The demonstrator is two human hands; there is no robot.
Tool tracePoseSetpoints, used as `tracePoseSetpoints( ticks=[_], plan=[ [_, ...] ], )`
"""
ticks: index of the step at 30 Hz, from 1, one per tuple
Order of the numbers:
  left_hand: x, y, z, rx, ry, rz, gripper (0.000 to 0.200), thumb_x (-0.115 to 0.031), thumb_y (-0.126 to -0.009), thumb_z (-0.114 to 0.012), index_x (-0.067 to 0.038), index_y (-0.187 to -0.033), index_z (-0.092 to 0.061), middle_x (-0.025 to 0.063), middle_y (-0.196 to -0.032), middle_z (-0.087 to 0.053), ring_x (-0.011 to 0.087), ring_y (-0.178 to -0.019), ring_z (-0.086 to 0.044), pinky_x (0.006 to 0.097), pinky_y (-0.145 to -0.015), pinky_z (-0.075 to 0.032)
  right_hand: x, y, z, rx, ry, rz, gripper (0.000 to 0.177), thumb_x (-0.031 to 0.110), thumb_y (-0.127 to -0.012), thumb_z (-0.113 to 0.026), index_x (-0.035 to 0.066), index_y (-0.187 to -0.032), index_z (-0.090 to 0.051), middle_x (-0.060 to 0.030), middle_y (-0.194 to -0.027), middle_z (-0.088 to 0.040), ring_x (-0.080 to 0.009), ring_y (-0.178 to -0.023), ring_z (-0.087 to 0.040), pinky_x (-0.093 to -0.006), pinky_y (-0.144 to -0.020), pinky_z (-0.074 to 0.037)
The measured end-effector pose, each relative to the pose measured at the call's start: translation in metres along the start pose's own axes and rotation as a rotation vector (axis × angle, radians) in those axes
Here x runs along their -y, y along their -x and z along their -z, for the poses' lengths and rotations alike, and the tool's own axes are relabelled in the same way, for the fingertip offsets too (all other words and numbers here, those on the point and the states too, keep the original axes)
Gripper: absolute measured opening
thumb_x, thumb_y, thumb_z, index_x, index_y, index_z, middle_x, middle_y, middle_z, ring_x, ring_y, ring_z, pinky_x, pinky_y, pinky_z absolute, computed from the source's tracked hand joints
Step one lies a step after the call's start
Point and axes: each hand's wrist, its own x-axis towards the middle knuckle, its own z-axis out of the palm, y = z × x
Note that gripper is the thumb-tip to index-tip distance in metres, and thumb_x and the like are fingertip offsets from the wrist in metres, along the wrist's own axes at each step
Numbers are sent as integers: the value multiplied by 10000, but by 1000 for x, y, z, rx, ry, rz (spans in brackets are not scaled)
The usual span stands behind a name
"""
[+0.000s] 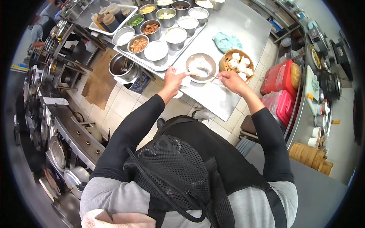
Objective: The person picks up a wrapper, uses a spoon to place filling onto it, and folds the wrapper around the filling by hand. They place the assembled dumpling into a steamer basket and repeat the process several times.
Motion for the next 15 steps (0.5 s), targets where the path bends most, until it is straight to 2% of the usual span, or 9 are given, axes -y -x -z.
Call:
tracePoseSetpoints(
  ticks=[1,2,4,5,6,9,10,13,15],
  plan=[
    [0,0,2,13,-14,7,516,-17,-771,-820,11,-1131,-451,152,-1158,-549,176,-1077,-506,320,-872,-458,2,2,0,-64,82,86,258,191,-1007,-571,37,-1139,-731,-182,-1031,-747,-326,-915,-720,-417,-820,-545],
    [-1,0,2,12,-17,8,516,-17,-771,-820,11,-1131,-451,152,-1158,-549,176,-1077,-506,320,-872,-458,4,4,-2,-64,79,86,258,191,-1007,-571,37,-1139,-731,-182,-1031,-747,-326,-915,-720,-417,-820,-545],
    [-1,-1,0,21,-59,-7,520,-35,-765,-831,4,-1115,-449,150,-1129,-542,175,-1039,-501,317,-847,-459,29,12,-10,-205,269,242,268,138,-975,-556,45,-1157,-729,-221,-1076,-728,-393,-973,-702,-470,-858,-542],
    [-1,-2,-2,24,-61,-8,520,-35,-765,-831,4,-1115,-449,150,-1129,-542,175,-1039,-501,317,-847,-459,31,11,-21,-269,364,229,287,81,-930,-524,31,-1132,-721,-260,-1026,-714,-421,-956,-694,-509,-840,-547],
    [-1,-3,-3,22,-50,-15,519,-38,-762,-834,0,-1107,-448,140,-1102,-542,170,-1009,-504,315,-829,-463,37,13,-28,-271,363,228,287,81,-930,-524,31,-1132,-721,-260,-1026,-714,-421,-956,-694,-509,-840,-547],
    [-4,-1,-6,7,-54,19,487,5,-775,-817,-15,-1085,-441,113,-1058,-541,165,-962,-549,301,-800,-494,59,24,-40,-256,640,268,265,59,-891,-492,24,-1063,-691,-277,-818,-687,-424,-858,-710,-515,-743,-569],
    [-8,1,-7,-5,-69,57,464,51,-792,-797,-25,-1070,-434,95,-1041,-540,165,-943,-591,290,-790,-521,60,23,-40,-254,640,270,265,59,-891,-492,24,-1063,-691,-277,-818,-687,-424,-858,-710,-515,-743,-569],
    [-16,11,-15,-21,-18,58,457,59,-791,-792,-25,-1063,-434,94,-1033,-543,167,-935,-595,290,-780,-524,47,14,-45,-177,672,226,266,51,-889,-508,13,-1087,-680,-295,-820,-683,-450,-845,-706,-531,-742,-563],
    [-7,7,-13,-20,-42,59,456,58,-797,-789,-21,-1071,-434,96,-1036,-544,166,-932,-595,294,-780,-525,10,-10,-48,-278,367,478,214,81,-938,-529,11,-1075,-679,-206,-757,-686,-351,-640,-693,-456,-549,-541]
  ],
)
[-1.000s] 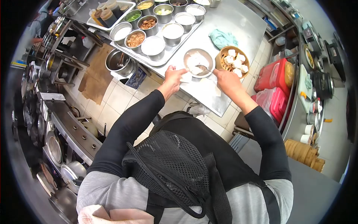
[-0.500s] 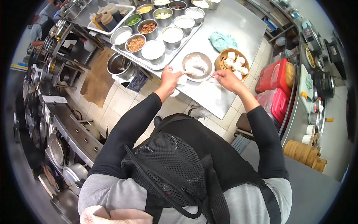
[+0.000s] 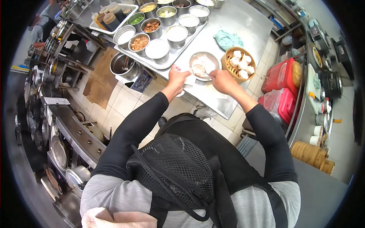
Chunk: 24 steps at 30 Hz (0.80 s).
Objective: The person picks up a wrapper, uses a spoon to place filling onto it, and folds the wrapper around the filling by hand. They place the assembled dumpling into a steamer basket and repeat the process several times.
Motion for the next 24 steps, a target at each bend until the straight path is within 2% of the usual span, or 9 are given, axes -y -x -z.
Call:
tracePoseSetpoints(
  ticks=[1,3,4,9,11,12,14,17,24],
  plan=[
    [3,-5,0,2,-23,-7,454,58,-802,-786,-17,-1079,-434,98,-1038,-546,165,-929,-595,298,-781,-526,1,-9,14,-4,5,0,214,81,-938,-529,11,-1075,-679,-206,-757,-686,-351,-640,-693,-456,-549,-541],
    [7,-8,3,15,-10,-20,451,58,-810,-780,-10,-1092,-434,104,-1046,-552,166,-931,-595,297,-782,-526,3,-22,44,499,-728,-824,210,160,-1008,-540,38,-1125,-665,-30,-689,-590,-140,-482,-520,-306,-397,-413],
    [7,-9,5,21,1,-31,449,59,-818,-774,-3,-1105,-435,111,-1055,-558,166,-933,-596,296,-783,-526,3,-20,47,534,-903,-957,281,146,-1025,-492,81,-1264,-625,98,-661,-390,-16,-479,-278,-201,-357,-242],
    [1,0,7,52,3,18,465,36,-876,-727,25,-1228,-425,147,-1144,-588,189,-975,-629,311,-779,-561,-26,-10,49,644,-1428,-1029,247,245,-1067,-510,87,-1220,-622,82,-692,-441,-16,-491,-321,-210,-388,-317],
    [-7,4,9,72,2,61,496,31,-897,-707,40,-1296,-414,163,-1188,-594,201,-993,-644,323,-769,-577,-4,-8,54,419,-781,-801,228,195,-1041,-530,57,-1175,-652,-10,-670,-574,-144,-492,-510,-328,-450,-459],
    [-8,7,9,106,94,122,545,31,-909,-691,54,-1355,-379,173,-1221,-591,217,-1006,-657,347,-772,-595,-8,-3,44,421,-786,-806,228,195,-1041,-530,57,-1175,-652,-10,-670,-574,-144,-492,-510,-328,-450,-459],
    [-2,9,8,141,186,189,595,31,-921,-675,69,-1414,-344,184,-1255,-588,234,-1019,-671,372,-776,-613,-20,9,21,-36,-29,60,243,91,-959,-541,18,-1154,-667,-187,-753,-685,-359,-670,-677,-476,-610,-544],
    [10,4,3,51,287,269,607,1,-887,-705,37,-1415,-407,124,-1210,-638,212,-1002,-663,382,-766,-545,39,18,47,79,150,-149,340,31,-869,-533,3,-1180,-668,-284,-851,-685,-466,-851,-681,-537,-735,-546],
    [-9,13,-3,132,263,244,552,93,-902,-647,58,-1373,-363,194,-1231,-607,292,-1048,-691,435,-845,-638,34,20,53,70,210,-158,348,16,-850,-520,45,-1145,-703,-255,-835,-696,-424,-823,-703,-528,-742,-554]
  ],
)
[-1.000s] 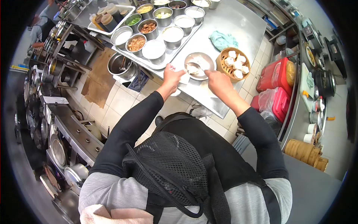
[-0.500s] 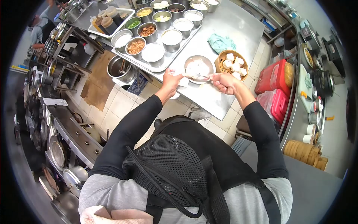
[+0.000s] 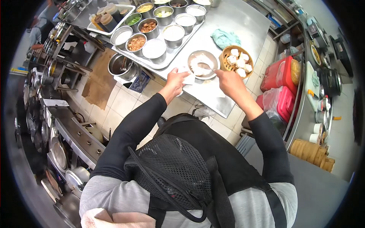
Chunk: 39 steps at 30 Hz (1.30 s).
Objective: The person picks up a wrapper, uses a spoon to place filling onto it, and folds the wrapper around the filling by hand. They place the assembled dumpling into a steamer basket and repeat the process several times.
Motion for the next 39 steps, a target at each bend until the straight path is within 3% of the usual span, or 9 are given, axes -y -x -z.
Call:
tracePoseSetpoints(
  ticks=[5,7,9,10,13,20,23,31,39],
  plan=[
    [-6,12,-9,29,43,10,547,97,-894,-651,44,-1364,-378,189,-1223,-608,294,-1016,-699,441,-812,-644,-2,-13,-26,94,-98,0,272,86,-934,-571,51,-1145,-738,-271,-909,-701,-425,-875,-701,-508,-787,-554],
    [-7,15,-12,1,87,-11,556,93,-894,-662,40,-1368,-376,190,-1236,-603,294,-1019,-699,441,-807,-644,-6,-23,-27,-74,-215,117,263,115,-960,-602,48,-1183,-725,-215,-770,-702,-354,-692,-701,-456,-627,-550],
    [-5,8,-7,11,75,-22,562,89,-895,-668,43,-1372,-374,189,-1244,-599,294,-1028,-695,437,-816,-641,-11,-32,-11,418,-681,-472,250,155,-981,-584,26,-1147,-718,-82,-705,-649,-198,-531,-602,-364,-461,-488],
    [-3,5,-5,22,64,-33,568,85,-896,-673,46,-1376,-371,188,-1253,-595,294,-1037,-692,433,-825,-639,-20,-37,-11,503,-959,-624,262,160,-1022,-556,29,-1221,-665,30,-690,-526,-59,-466,-416,-241,-395,-371],
    [-4,8,-6,13,75,-38,579,81,-897,-680,56,-1381,-362,183,-1259,-594,289,-1028,-692,421,-841,-635,-34,-38,-9,643,-1494,-824,242,154,-1068,-482,72,-1243,-627,61,-695,-457,-12,-479,-298,-184,-374,-267],
    [19,-21,22,-43,-37,-42,472,31,-926,-666,79,-1336,-437,184,-1239,-618,280,-1023,-697,423,-826,-630,-38,-29,11,479,-1315,-629,301,111,-1039,-519,39,-1317,-608,56,-684,-458,-33,-478,-311,-212,-399,-285],
    [23,-23,29,-14,3,-2,504,-128,-932,-702,21,-1365,-494,117,-1160,-660,198,-906,-650,352,-720,-486,-29,-29,37,431,-1228,-588,325,120,-1042,-516,28,-1337,-618,60,-689,-457,-32,-483,-317,-213,-401,-292],
    [-3,9,25,-62,254,42,387,-245,-1035,-524,21,-1314,-531,149,-1227,-652,309,-1132,-658,527,-911,-575,1,-21,79,446,-1168,-457,327,144,-1039,-530,29,-1327,-634,63,-672,-452,-33,-481,-342,-214,-395,-294],
    [-18,35,27,99,312,27,514,-417,-1100,-380,13,-1352,-504,173,-1311,-623,304,-1170,-655,491,-952,-572,45,-23,26,484,-752,-342,292,188,-1035,-552,47,-1249,-690,64,-662,-445,-28,-464,-338,-233,-398,-295]
  ],
)
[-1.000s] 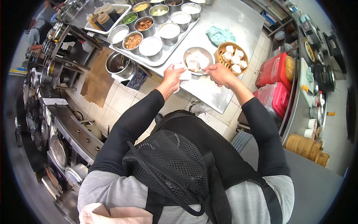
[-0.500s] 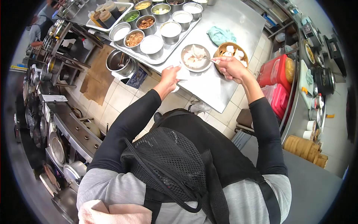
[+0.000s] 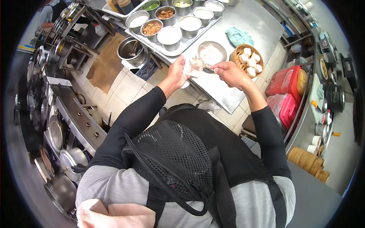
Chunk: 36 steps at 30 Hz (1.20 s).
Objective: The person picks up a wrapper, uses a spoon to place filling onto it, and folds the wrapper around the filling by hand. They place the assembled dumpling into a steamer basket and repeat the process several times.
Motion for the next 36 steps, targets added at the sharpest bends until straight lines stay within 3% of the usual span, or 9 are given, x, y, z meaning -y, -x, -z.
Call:
tracePoseSetpoints(
  ticks=[1,4,5,7,12,22,23,27,36],
  plan=[
    [0,2,2,41,-19,-9,507,-409,-1098,-389,16,-1350,-504,170,-1303,-630,297,-1151,-665,477,-944,-577,-9,-6,-9,8,2,1,292,188,-1035,-552,47,-1249,-690,64,-662,-445,-28,-464,-338,-233,-398,-295],
    [1,11,7,75,-73,-46,430,-341,-1069,-478,7,-1316,-526,145,-1243,-657,266,-1096,-687,446,-922,-586,-17,-9,-36,-262,389,482,315,200,-1014,-575,19,-1252,-675,-185,-852,-728,-269,-758,-708,-376,-697,-545],
    [2,15,8,73,-110,-67,369,-283,-1041,-558,-5,-1284,-548,124,-1191,-677,242,-1059,-697,429,-908,-592,-15,-4,-40,-213,411,352,302,182,-1008,-571,24,-1249,-664,-267,-1008,-717,-386,-995,-708,-434,-874,-535],
    [2,18,9,96,-107,-78,274,-133,-959,-708,-37,-1188,-594,72,-1089,-699,178,-991,-705,365,-854,-600,-12,-1,-53,-235,413,333,289,176,-1011,-566,34,-1242,-664,-266,-998,-718,-396,-982,-705,-442,-862,-538],
    [-1,28,15,54,-188,-135,278,-86,-953,-693,-15,-1199,-583,76,-1088,-696,180,-984,-709,335,-858,-601,-1,13,-59,-333,346,391,231,140,-1002,-541,11,-1137,-677,-270,-946,-706,-461,-937,-672,-529,-828,-519],
    [-28,52,26,68,172,-54,341,-90,-1013,-549,19,-1334,-518,158,-1263,-651,268,-1180,-657,396,-1026,-550,-15,35,-56,-307,181,396,248,201,-1038,-547,53,-1191,-672,-211,-988,-731,-386,-918,-712,-442,-822,-537],
    [-30,52,27,69,172,-63,341,-90,-1013,-549,19,-1334,-518,158,-1263,-651,268,-1180,-657,396,-1026,-550,-23,28,-56,-328,115,363,243,200,-1056,-526,36,-1176,-659,-116,-843,-703,-242,-755,-668,-360,-726,-516],
    [-35,61,28,71,136,-141,316,-92,-1007,-555,19,-1302,-542,161,-1260,-657,281,-1141,-680,424,-1008,-560,-39,28,-64,-163,-256,165,198,164,-1074,-492,27,-1119,-627,59,-728,-491,-34,-655,-424,-221,-593,-364],
    [-47,68,33,140,132,-135,313,-65,-1017,-538,18,-1319,-538,161,-1270,-651,281,-1144,-673,414,-1018,-553,-20,39,-87,-298,21,305,220,154,-1048,-551,12,-1172,-663,22,-734,-568,-74,-629,-481,-269,-592,-429]
  ],
)
